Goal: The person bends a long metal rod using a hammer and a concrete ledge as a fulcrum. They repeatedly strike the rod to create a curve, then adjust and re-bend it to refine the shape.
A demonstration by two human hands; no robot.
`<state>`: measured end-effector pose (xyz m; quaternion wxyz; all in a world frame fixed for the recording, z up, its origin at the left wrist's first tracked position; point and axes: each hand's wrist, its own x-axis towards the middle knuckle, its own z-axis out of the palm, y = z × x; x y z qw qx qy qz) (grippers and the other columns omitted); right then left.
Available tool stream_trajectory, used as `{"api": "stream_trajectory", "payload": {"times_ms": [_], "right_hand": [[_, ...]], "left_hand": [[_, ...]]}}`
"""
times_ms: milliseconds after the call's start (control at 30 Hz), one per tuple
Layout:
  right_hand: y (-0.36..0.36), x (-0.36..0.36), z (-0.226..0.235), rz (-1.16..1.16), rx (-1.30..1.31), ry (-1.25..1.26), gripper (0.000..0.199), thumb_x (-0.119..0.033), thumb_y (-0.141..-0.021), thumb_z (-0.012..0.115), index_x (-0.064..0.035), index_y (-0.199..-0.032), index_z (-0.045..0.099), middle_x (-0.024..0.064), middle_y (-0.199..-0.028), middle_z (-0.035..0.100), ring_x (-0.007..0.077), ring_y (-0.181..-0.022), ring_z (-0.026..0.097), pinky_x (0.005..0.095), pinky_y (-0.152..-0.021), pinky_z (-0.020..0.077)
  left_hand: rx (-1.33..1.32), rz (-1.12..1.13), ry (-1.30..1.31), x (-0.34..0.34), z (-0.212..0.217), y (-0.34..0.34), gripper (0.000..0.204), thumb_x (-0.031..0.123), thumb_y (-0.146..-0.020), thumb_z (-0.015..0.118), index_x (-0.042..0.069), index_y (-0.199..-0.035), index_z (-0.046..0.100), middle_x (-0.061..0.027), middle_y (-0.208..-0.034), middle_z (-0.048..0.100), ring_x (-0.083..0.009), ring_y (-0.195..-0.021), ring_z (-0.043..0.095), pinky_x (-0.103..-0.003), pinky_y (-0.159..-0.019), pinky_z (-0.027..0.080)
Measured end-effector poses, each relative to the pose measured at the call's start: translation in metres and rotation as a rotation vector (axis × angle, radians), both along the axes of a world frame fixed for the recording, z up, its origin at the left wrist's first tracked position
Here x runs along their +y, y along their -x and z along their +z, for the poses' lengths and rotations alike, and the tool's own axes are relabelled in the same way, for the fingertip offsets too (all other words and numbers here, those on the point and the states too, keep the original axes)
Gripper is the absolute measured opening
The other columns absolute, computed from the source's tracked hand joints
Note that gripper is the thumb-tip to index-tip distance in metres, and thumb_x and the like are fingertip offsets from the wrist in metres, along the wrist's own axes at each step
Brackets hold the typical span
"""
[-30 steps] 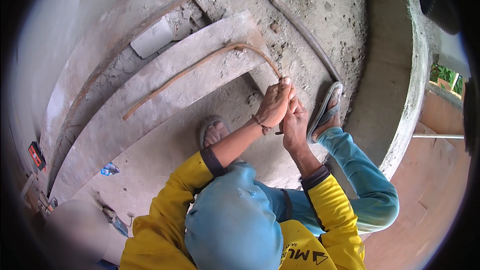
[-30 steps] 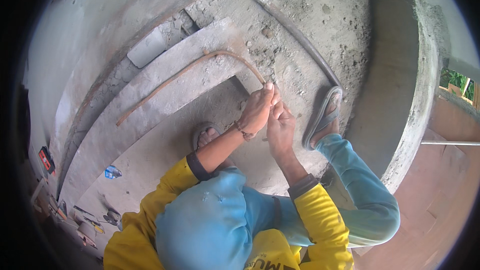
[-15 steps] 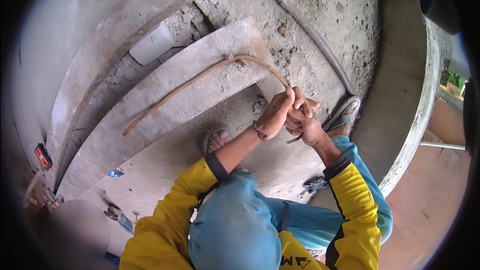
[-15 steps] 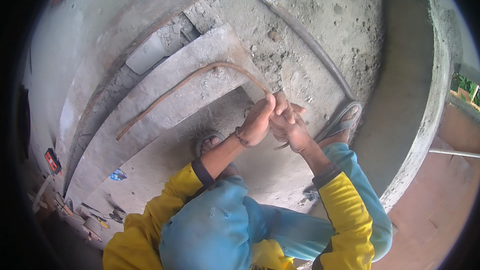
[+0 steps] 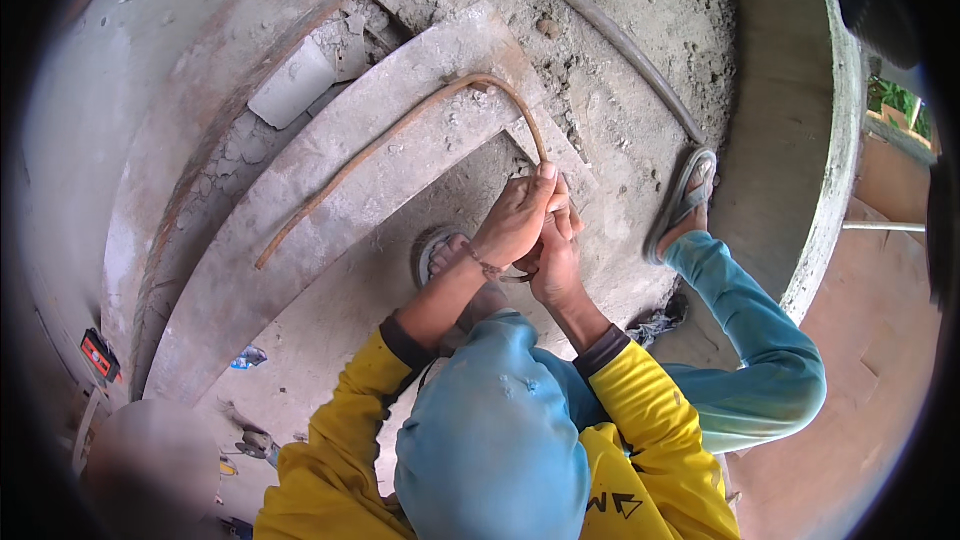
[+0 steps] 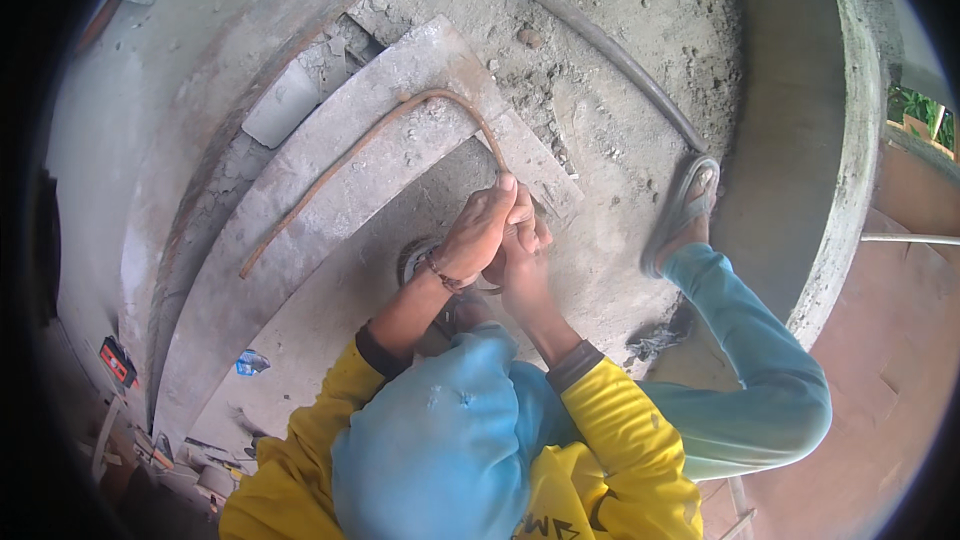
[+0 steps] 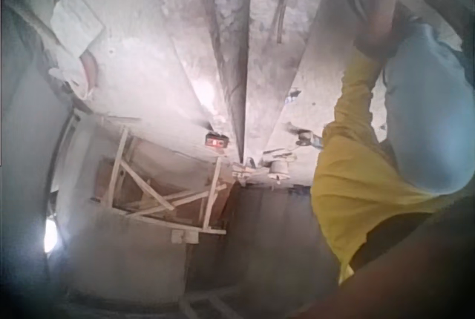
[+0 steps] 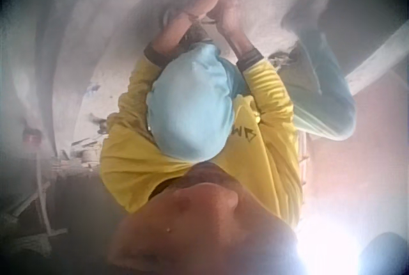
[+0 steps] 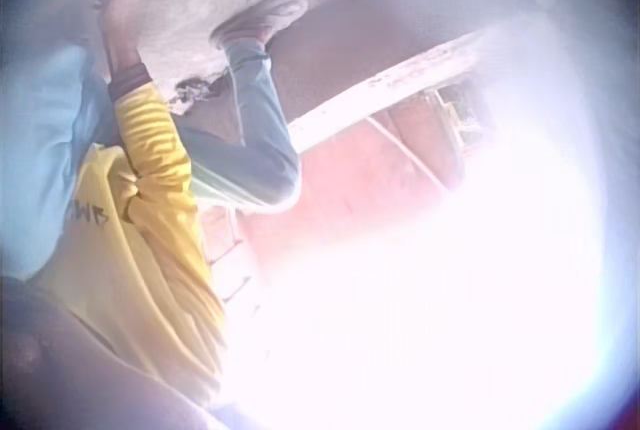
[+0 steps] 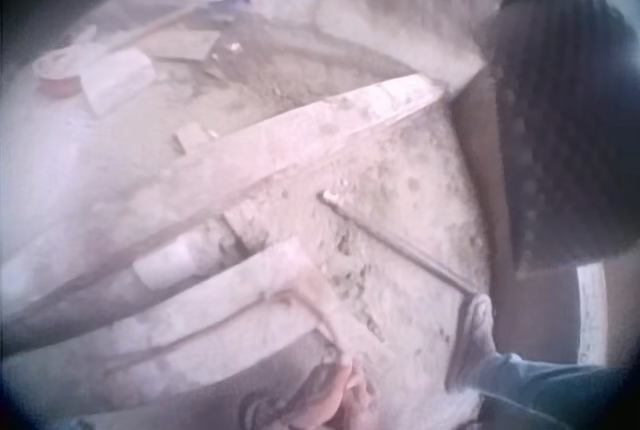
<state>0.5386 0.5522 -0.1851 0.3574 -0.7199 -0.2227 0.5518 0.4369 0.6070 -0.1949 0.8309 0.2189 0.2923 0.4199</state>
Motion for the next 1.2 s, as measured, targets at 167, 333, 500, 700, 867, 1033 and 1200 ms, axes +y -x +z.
{"api": "stream_trajectory", "payload": {"times_ms": [167, 333, 500, 700, 867, 1033, 1200], "right_hand": [[-0.018, 0.017, 0.018, 0.108, 0.366, 0.208, 0.029, -0.035, -0.103, 0.06, -0.0069, -0.105, 0.056, 0.002, -0.087, 0.054, 0.0133, -0.077, 0.052, 0.0284, -0.068, 0.0412], [-0.032, 0.043, 0.017, 0.322, 0.652, 0.268, 0.04, -0.027, -0.102, 0.057, -0.0155, -0.068, 0.039, -0.0052, -0.063, 0.033, 0.0088, -0.052, 0.031, 0.0268, -0.048, 0.0248], [-0.046, 0.053, 0.005, 0.556, 0.7, 0.315, 0.031, -0.027, -0.098, 0.061, -0.0104, -0.074, 0.052, -0.0049, -0.066, 0.037, 0.0086, -0.055, 0.035, 0.0271, -0.05, 0.0272], [-0.019, 0.027, 0.016, 0.212, 0.605, 0.115, 0.028, -0.039, -0.098, 0.057, -0.012, -0.097, 0.05, -0.0069, -0.067, 0.037, 0.0049, -0.052, 0.033, 0.0248, -0.045, 0.0244], [-0.015, 0.014, 0.01, 0.227, 0.415, 0.105, 0.044, -0.06, -0.098, 0.053, -0.0165, -0.103, 0.05, -0.0083, -0.065, 0.037, 0.0049, -0.05, 0.029, 0.024, -0.045, 0.0233], [-0.007, 0.009, 0.01, 0.133, 0.377, 0.095, 0.038, -0.052, -0.097, 0.055, -0.0162, -0.107, 0.052, -0.0071, -0.069, 0.049, 0.0055, -0.051, 0.039, 0.0234, -0.046, 0.028], [0.032, -0.016, 0.002, 0.023, 0.28, 0.025, 0.034, -0.038, -0.101, 0.056, -0.0048, -0.108, 0.058, 0.0008, -0.083, 0.059, 0.0107, -0.073, 0.053, 0.0287, -0.063, 0.041]], "left_hand": [[-0.099, -0.141, -0.105, 0.018, -0.006, 0.017, 0.059, 0.054, -0.113, 0.028, 0.008, -0.085, 0.053, -0.0109, -0.083, 0.068, -0.0213, -0.094, 0.068, -0.044, -0.1, 0.053], [-0.224, -0.042, 0.107, 0.029, 0.013, 0.022, 0.062, 0.063, -0.108, 0.029, 0.009, -0.102, 0.058, -0.0087, -0.088, 0.066, -0.0302, -0.102, 0.069, -0.052, -0.116, 0.039], [-0.161, 0.038, 0.112, 0.024, 0.009, 0.01, 0.052, 0.063, -0.108, 0.034, 0.016, -0.089, 0.046, 0.0048, -0.069, 0.038, -0.0145, -0.071, 0.059, -0.042, -0.092, 0.051], [-0.123, 0.11, 0.148, 0.021, 0.013, 0.004, 0.053, 0.061, -0.108, 0.037, 0.015, -0.083, 0.041, 0.0052, -0.064, 0.033, -0.0113, -0.052, 0.047, -0.032, -0.063, 0.049], [-0.118, 0.107, 0.152, 0.02, 0.011, 0.002, 0.055, 0.062, -0.108, 0.039, 0.014, -0.082, 0.042, 0.0052, -0.064, 0.035, -0.0101, -0.05, 0.046, -0.029, -0.057, 0.046], [-0.079, 0.066, 0.159, 0.022, 0.015, 0.005, 0.053, 0.06, -0.109, 0.036, 0.016, -0.081, 0.041, 0.0068, -0.062, 0.034, -0.0082, -0.05, 0.042, -0.029, -0.058, 0.045], [0.006, -0.118, 0.178, 0.022, 0.022, 0.035, 0.051, 0.059, -0.111, 0.032, 0.018, -0.08, 0.038, 0.0071, -0.062, 0.032, -0.0081, -0.052, 0.039, -0.031, -0.066, 0.046]]}}
